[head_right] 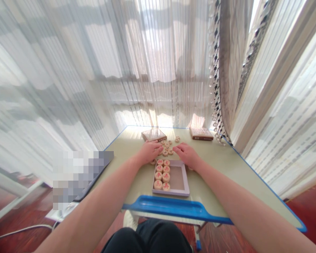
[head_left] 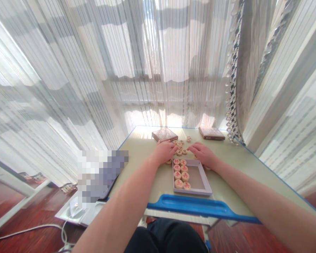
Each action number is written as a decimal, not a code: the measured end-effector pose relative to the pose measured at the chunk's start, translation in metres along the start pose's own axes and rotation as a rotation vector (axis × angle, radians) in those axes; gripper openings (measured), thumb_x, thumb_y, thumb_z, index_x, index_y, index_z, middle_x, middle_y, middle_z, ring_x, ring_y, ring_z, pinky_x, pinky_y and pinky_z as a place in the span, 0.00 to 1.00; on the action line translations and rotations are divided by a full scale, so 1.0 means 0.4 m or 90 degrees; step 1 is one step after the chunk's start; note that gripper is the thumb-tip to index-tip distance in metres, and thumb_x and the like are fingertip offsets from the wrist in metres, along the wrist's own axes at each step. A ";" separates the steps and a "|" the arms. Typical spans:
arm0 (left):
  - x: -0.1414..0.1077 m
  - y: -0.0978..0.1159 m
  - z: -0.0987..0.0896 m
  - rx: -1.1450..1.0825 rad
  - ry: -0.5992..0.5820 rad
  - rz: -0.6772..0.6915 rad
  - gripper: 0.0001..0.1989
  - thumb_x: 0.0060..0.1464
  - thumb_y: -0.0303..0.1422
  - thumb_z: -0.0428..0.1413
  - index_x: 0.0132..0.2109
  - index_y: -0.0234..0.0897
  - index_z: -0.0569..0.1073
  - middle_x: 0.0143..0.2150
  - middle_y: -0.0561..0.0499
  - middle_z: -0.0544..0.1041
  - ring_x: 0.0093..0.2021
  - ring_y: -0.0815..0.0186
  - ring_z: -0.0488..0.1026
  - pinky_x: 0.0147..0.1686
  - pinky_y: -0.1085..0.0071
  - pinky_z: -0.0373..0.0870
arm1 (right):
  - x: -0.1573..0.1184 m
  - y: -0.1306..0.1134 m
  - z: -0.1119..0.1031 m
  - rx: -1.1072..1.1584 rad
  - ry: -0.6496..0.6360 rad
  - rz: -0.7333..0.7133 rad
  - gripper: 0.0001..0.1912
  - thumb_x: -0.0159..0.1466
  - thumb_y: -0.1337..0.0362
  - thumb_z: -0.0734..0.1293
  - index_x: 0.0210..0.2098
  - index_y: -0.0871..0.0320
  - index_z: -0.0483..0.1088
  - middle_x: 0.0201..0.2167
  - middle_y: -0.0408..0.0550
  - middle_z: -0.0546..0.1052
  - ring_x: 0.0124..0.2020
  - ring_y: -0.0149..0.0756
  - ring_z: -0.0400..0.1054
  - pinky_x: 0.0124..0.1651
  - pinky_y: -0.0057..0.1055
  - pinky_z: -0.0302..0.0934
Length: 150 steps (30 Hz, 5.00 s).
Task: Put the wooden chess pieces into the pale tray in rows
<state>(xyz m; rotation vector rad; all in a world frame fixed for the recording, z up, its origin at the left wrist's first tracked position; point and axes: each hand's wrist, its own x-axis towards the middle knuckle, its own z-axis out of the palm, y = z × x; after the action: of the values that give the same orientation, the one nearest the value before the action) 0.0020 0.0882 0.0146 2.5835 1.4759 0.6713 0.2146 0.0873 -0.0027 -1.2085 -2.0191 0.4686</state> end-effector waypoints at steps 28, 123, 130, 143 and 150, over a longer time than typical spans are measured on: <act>-0.021 0.010 -0.013 0.006 -0.004 0.030 0.29 0.54 0.53 0.35 0.40 0.46 0.76 0.42 0.50 0.75 0.51 0.59 0.62 0.55 0.58 0.50 | 0.024 0.099 -0.080 0.784 0.046 0.345 0.15 0.63 0.57 0.55 0.33 0.59 0.68 0.15 0.39 0.60 0.18 0.30 0.57 0.30 0.32 0.64; -0.010 0.089 0.003 0.014 0.216 0.195 0.23 0.54 0.42 0.49 0.55 0.39 0.61 0.38 0.48 0.69 0.35 0.67 0.69 0.34 0.71 0.68 | -0.022 -0.080 -0.021 0.245 -0.030 0.041 0.12 0.53 0.54 0.67 0.29 0.56 0.75 0.28 0.46 0.76 0.32 0.37 0.66 0.37 0.33 0.58; -0.012 0.105 -0.001 0.067 0.225 0.230 0.23 0.55 0.43 0.47 0.56 0.40 0.58 0.38 0.48 0.68 0.35 0.67 0.69 0.34 0.71 0.68 | -0.020 -0.079 -0.018 0.519 -0.087 0.088 0.14 0.50 0.58 0.70 0.34 0.58 0.72 0.31 0.45 0.75 0.35 0.34 0.67 0.41 0.33 0.60; -0.016 0.105 -0.008 0.111 0.225 0.200 0.23 0.53 0.34 0.46 0.56 0.35 0.62 0.38 0.46 0.72 0.36 0.64 0.71 0.35 0.69 0.69 | -0.010 -0.069 -0.029 0.584 -0.002 0.155 0.08 0.47 0.62 0.72 0.26 0.58 0.72 0.24 0.41 0.73 0.26 0.26 0.62 0.30 0.25 0.54; -0.019 0.108 -0.010 0.127 0.211 0.185 0.21 0.53 0.36 0.47 0.52 0.36 0.67 0.36 0.47 0.74 0.34 0.65 0.71 0.33 0.71 0.68 | -0.010 -0.060 -0.033 0.574 0.036 0.171 0.10 0.47 0.62 0.73 0.27 0.57 0.72 0.26 0.42 0.74 0.26 0.26 0.62 0.31 0.25 0.54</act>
<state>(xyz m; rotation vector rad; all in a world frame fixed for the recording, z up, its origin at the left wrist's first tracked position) 0.0314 0.0585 0.0282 2.9931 1.3131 1.0836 0.2112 0.0713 0.0196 -0.8777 -1.3141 1.2853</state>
